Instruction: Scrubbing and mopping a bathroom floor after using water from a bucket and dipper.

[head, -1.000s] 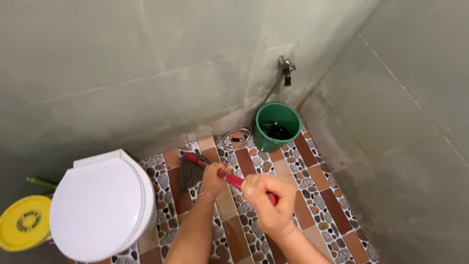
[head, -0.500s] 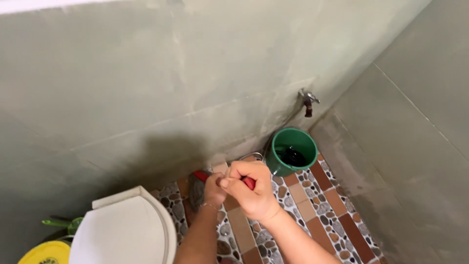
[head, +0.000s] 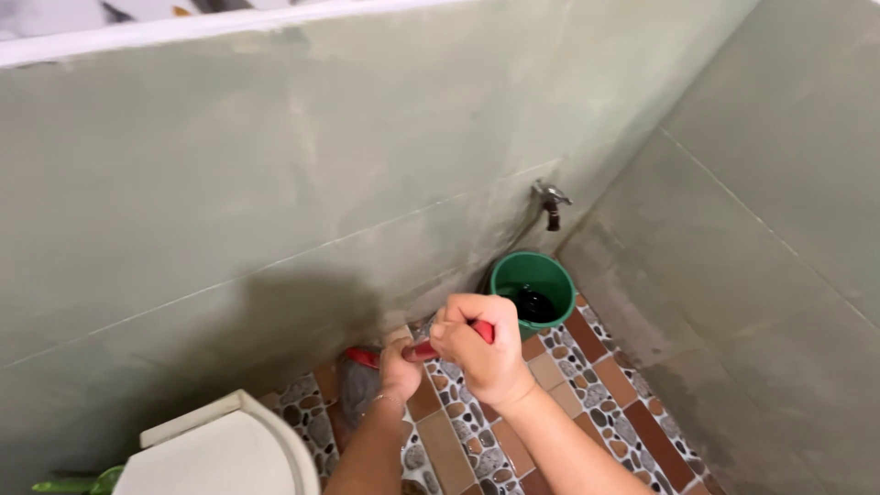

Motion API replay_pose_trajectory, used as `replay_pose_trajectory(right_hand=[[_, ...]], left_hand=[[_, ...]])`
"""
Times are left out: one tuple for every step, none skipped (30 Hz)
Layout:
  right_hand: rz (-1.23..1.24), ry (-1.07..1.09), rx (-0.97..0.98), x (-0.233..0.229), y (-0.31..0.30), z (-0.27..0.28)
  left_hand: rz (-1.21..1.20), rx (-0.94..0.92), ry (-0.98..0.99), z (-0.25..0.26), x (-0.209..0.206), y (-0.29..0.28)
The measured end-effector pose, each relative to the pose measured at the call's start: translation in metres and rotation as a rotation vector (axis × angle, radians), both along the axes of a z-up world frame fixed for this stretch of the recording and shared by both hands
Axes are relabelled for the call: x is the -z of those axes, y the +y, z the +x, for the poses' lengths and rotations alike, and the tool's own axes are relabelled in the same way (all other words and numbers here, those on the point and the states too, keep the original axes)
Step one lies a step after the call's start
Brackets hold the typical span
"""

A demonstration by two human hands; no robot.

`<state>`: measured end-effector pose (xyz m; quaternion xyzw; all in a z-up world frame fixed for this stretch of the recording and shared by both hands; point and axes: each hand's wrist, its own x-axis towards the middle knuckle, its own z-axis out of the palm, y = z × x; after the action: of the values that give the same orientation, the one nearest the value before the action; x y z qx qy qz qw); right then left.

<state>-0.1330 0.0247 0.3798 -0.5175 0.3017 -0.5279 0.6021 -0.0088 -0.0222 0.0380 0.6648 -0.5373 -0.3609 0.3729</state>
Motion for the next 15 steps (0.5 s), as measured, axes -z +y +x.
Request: replay_pose_trajectory(right_hand=[[0.008,-0.008,0.009,0.0,0.003,-0.005],[0.022,-0.02,0.018,0.001,0.009,-0.009],[0.027,-0.02,0.028,0.0,0.015,-0.012],[-0.023,0.031,0.049,-0.002,0.021,-0.015],[-0.073,0.083,0.069,-0.003,0.028,-0.019],[-0.073,0.083,0.079,-0.003,0.035,-0.022],[-0.18,0.178,0.108,-0.003,0.042,-0.025],[-0.291,0.275,0.134,-0.004,0.048,-0.029],[-0.295,0.276,0.14,0.001,0.058,-0.035],[-0.264,0.286,0.114,0.006,0.07,-0.041],[-0.233,0.295,0.088,0.011,0.083,-0.046],[-0.236,0.291,0.095,0.018,0.093,-0.056],[-0.246,0.33,0.119,0.024,0.102,-0.065],[-0.255,0.37,0.143,0.03,0.112,-0.076],[-0.257,0.369,0.151,0.027,0.12,-0.088]], left_hand=[[-0.092,0.002,0.02,-0.003,0.002,0.001],[-0.178,0.006,0.039,-0.006,0.004,0.006],[-0.173,0.015,0.04,-0.006,0.004,0.009],[-0.113,0.022,0.013,-0.006,0.004,0.013],[-0.053,0.028,-0.014,-0.006,0.003,0.017],[-0.054,0.038,-0.015,-0.007,0.015,0.022],[-0.077,0.025,0.054,-0.007,0.027,0.027],[-0.102,0.007,0.125,-0.009,0.038,0.03],[-0.107,0.013,0.125,-0.012,0.02,0.037],[-0.114,0.049,0.08,-0.012,0.002,0.049],[-0.121,0.084,0.034,-0.013,-0.017,0.061],[-0.125,0.09,0.031,-0.02,-0.008,0.071],[-0.155,0.082,0.045,-0.027,0.0,0.08],[-0.183,0.074,0.061,-0.035,0.009,0.089],[-0.187,0.082,0.06,-0.048,-0.001,0.092]])
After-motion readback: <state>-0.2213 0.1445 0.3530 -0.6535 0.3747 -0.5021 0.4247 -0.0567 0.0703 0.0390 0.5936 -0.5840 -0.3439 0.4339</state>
